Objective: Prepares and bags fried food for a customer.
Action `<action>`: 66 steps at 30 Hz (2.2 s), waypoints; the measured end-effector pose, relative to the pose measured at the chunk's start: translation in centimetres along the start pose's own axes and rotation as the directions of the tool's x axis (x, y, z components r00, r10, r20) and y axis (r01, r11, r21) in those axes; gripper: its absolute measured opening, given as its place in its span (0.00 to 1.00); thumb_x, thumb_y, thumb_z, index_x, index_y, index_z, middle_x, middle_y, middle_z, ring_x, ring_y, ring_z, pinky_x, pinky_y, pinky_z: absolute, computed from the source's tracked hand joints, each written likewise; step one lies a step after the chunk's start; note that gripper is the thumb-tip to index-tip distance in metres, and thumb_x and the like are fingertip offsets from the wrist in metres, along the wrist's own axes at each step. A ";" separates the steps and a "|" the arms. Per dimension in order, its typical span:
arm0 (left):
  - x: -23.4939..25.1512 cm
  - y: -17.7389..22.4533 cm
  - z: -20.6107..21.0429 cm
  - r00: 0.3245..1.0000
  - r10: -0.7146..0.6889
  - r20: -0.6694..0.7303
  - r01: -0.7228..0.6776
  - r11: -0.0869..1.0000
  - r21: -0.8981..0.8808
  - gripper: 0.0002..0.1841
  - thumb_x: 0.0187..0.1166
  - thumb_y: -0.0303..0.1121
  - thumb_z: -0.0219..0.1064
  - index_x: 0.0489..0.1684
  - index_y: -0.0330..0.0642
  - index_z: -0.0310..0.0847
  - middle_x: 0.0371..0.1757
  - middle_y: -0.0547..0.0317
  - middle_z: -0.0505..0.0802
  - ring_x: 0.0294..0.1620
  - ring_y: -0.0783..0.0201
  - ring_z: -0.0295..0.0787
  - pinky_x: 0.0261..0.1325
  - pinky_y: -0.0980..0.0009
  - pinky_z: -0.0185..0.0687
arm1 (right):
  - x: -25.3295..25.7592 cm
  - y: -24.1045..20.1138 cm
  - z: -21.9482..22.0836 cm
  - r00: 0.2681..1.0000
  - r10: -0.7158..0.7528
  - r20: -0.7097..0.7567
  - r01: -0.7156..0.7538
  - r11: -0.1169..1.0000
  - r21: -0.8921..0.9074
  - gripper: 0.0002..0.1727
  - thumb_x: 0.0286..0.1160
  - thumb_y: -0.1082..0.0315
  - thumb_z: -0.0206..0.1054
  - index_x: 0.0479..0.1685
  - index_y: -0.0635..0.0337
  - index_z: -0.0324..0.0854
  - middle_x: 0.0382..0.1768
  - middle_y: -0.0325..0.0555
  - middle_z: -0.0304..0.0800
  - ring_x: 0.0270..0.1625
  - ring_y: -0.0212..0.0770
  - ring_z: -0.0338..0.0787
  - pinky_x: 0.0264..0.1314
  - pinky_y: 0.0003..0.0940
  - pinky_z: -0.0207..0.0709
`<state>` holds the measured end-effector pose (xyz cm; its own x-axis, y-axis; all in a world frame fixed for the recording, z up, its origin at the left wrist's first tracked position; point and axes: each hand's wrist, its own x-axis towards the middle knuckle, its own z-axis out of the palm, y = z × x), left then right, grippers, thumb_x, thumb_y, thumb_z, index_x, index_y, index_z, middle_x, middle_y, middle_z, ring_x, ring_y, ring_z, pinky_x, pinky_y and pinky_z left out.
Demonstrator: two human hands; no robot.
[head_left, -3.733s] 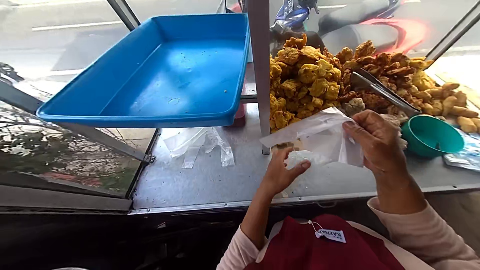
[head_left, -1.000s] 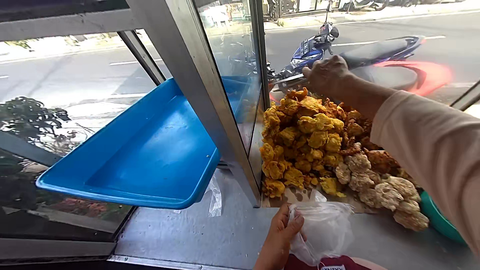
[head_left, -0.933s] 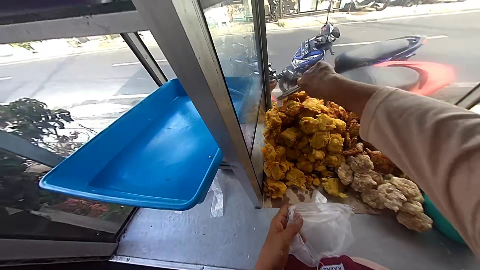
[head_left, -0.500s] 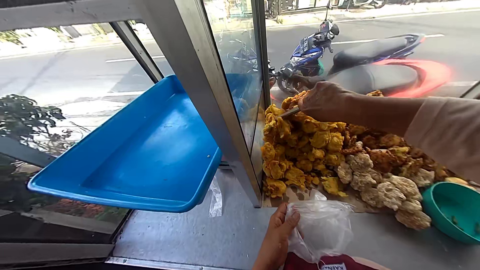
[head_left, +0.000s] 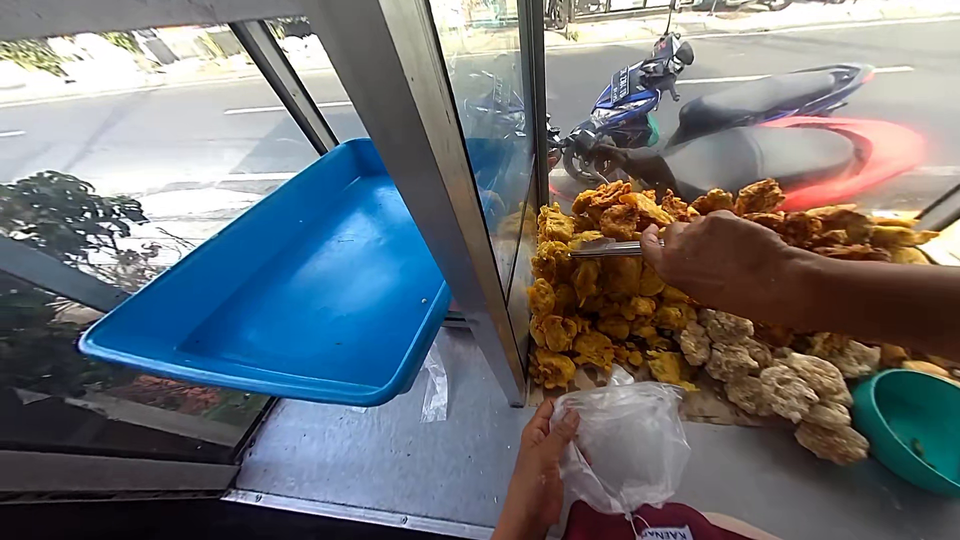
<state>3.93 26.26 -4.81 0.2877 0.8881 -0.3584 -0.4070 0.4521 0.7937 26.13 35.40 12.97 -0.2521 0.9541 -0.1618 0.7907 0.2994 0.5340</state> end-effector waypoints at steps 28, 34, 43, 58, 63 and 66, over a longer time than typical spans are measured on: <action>-0.2 1.1 2.4 0.988 -0.023 -0.151 0.014 0.998 -0.059 0.11 0.92 0.25 0.49 0.59 0.33 0.76 0.35 0.53 0.91 0.28 0.66 0.91 0.29 0.72 0.90 | -4.5 4.8 6.8 0.900 0.420 -0.116 -0.248 0.713 0.656 0.19 0.87 0.55 0.65 0.65 0.58 0.83 0.30 0.61 0.89 0.37 0.68 0.90 0.35 0.68 0.77; 0.3 2.6 3.6 0.997 0.054 -0.052 -0.053 0.998 0.028 0.12 0.92 0.28 0.50 0.58 0.34 0.79 0.37 0.54 0.92 0.31 0.67 0.92 0.33 0.70 0.91 | 3.9 4.6 0.6 0.926 0.342 0.158 -0.358 0.670 0.650 0.24 0.87 0.47 0.62 0.44 0.64 0.85 0.41 0.63 0.89 0.50 0.67 0.89 0.46 0.70 0.76; 1.5 3.1 4.6 0.998 0.029 -0.056 -0.026 0.998 0.049 0.13 0.93 0.30 0.52 0.62 0.35 0.78 0.42 0.54 0.91 0.38 0.65 0.92 0.40 0.68 0.91 | 11.1 0.2 -1.6 0.888 0.349 0.299 -0.459 0.640 0.616 0.21 0.84 0.57 0.62 0.38 0.71 0.84 0.52 0.69 0.88 0.59 0.67 0.88 0.52 0.70 0.75; 4.0 2.4 5.6 0.992 -0.084 -0.090 0.079 0.995 -0.062 0.14 0.87 0.32 0.62 0.63 0.33 0.77 0.45 0.47 0.93 0.43 0.59 0.94 0.47 0.63 0.92 | 7.7 3.2 0.6 0.856 0.440 0.271 -0.494 0.540 0.682 0.32 0.91 0.44 0.53 0.36 0.68 0.83 0.42 0.65 0.88 0.49 0.64 0.90 0.46 0.67 0.76; 3.6 2.3 6.2 0.990 -0.086 -0.115 0.079 0.995 -0.061 0.12 0.84 0.27 0.64 0.61 0.33 0.77 0.43 0.48 0.92 0.39 0.60 0.93 0.43 0.64 0.92 | 9.2 -1.1 -1.3 0.887 0.407 0.220 -0.456 0.687 0.566 0.21 0.83 0.58 0.63 0.42 0.74 0.85 0.54 0.71 0.88 0.62 0.69 0.87 0.53 0.71 0.75; 3.4 2.5 5.4 0.991 -0.026 -0.128 0.019 0.998 -0.057 0.11 0.84 0.23 0.63 0.60 0.32 0.77 0.42 0.49 0.92 0.38 0.61 0.93 0.41 0.66 0.91 | 10.0 -1.3 0.0 0.885 0.417 0.209 -0.459 0.696 0.553 0.16 0.81 0.64 0.63 0.47 0.74 0.84 0.57 0.70 0.88 0.65 0.68 0.87 0.57 0.69 0.76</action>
<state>8.56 30.00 -1.36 0.1845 0.8792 -0.4393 -0.4506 0.4729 0.7572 22.58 44.52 10.65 0.2235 0.9701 -0.0943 0.9741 -0.2256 -0.0128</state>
